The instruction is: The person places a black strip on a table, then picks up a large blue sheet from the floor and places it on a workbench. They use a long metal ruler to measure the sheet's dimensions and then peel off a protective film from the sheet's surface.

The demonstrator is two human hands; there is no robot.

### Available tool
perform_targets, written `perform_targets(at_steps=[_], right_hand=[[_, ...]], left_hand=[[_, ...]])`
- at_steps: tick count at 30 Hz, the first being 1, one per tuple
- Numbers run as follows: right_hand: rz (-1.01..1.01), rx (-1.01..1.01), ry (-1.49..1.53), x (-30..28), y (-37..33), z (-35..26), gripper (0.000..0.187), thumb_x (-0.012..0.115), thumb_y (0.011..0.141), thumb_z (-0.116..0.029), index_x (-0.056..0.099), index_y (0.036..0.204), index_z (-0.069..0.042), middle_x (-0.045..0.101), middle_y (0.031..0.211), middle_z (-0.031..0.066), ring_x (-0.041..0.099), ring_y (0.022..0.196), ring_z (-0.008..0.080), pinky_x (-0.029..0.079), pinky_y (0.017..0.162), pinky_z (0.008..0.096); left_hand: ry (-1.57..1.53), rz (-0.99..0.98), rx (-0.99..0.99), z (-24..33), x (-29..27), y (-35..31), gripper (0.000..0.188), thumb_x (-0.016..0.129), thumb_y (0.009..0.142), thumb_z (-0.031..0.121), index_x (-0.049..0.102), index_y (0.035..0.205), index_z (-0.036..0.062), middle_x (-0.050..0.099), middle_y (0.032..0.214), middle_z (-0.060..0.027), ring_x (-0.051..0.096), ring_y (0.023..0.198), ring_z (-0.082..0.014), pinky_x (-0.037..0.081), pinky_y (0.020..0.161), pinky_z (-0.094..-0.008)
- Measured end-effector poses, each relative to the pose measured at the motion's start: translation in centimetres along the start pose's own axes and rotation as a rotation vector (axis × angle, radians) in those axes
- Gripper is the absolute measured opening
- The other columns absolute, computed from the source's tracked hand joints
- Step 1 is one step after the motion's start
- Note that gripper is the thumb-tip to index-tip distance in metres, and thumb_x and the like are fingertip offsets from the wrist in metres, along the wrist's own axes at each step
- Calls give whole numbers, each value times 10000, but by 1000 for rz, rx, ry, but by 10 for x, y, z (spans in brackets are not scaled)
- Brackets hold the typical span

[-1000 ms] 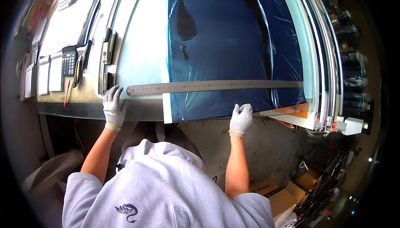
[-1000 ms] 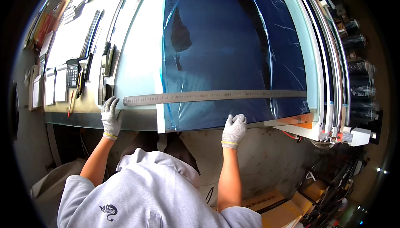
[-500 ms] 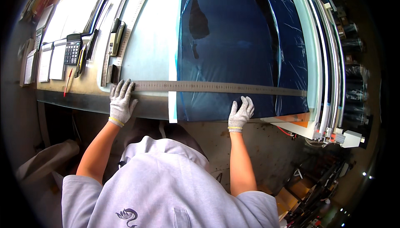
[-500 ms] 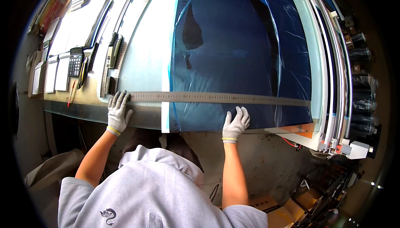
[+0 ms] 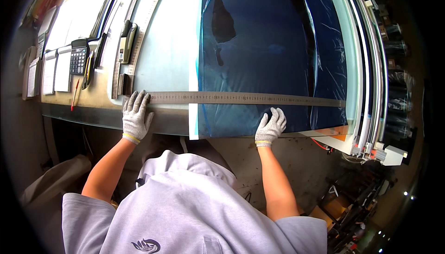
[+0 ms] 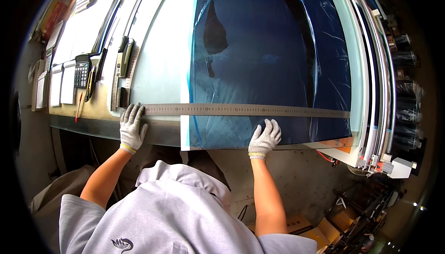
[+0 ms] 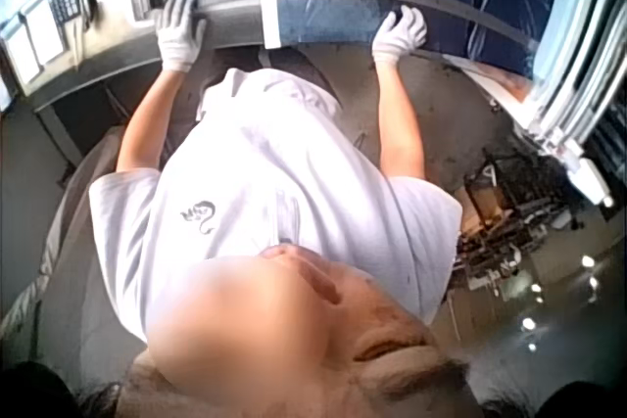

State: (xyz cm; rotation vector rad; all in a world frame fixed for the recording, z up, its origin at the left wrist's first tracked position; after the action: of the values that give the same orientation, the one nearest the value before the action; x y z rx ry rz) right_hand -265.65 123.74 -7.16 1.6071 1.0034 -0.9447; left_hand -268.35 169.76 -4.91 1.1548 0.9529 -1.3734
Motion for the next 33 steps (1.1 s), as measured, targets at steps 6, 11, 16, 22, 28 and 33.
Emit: perform_targets(at_steps=[6,11,16,22,28,33], right_hand=[[-11,11,13,3,0,3,337,650,899,-220,576,1210,-113,537,1308,126,488,1221,370,378,1036,533],[-5,0,6,4,-1,4,341,646,901,-228,575,1214,-112,537,1307,126,489,1219,370,382,1029,530],[-10,1,8,3,-1,2,344,645,905,-233,574,1217,-109,536,1306,128,490,1217,371,387,1023,530],[10,2,-17,3,-1,0,331,649,900,-250,589,1192,-106,537,1286,123,495,1205,367,394,1003,526],[-60,71,-11,0,1,3,345,638,888,-236,562,1209,-136,503,1332,110,460,1235,337,364,1021,517],[-79,89,-19,-4,9,6,348,613,908,-309,595,1206,-132,517,1315,107,481,1224,344,391,1006,503]], left_hand=[[-77,78,-49,-7,1,-4,716,699,835,191,419,1467,7,432,1494,-215,396,1387,-409,277,1180,-513],[-46,100,-77,-12,7,-8,702,698,838,158,414,1459,-5,432,1480,-226,397,1373,-426,300,1165,-502],[-45,95,-65,-11,2,-7,637,693,843,180,477,1419,10,461,1458,-220,414,1363,-419,309,1157,-502],[-40,107,-57,-10,-1,-5,600,687,842,168,532,1409,51,491,1437,-211,441,1342,-420,329,1145,-505],[17,29,-120,-8,8,-5,612,672,844,128,508,1428,49,457,1484,-198,399,1382,-412,301,1165,-496],[-37,85,-36,-4,8,-10,684,618,854,81,396,1499,30,410,1531,-204,368,1412,-410,266,1192,-508]])
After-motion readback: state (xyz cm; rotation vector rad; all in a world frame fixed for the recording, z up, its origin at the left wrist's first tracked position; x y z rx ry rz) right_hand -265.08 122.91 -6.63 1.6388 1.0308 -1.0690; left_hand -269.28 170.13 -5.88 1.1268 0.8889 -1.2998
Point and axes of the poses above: each hand's wrist, its own y-axis towards the middle knuckle, its own x-axis out of the palm, z = x × y, the point moved 8 cm from there along y, towards the middle knuckle
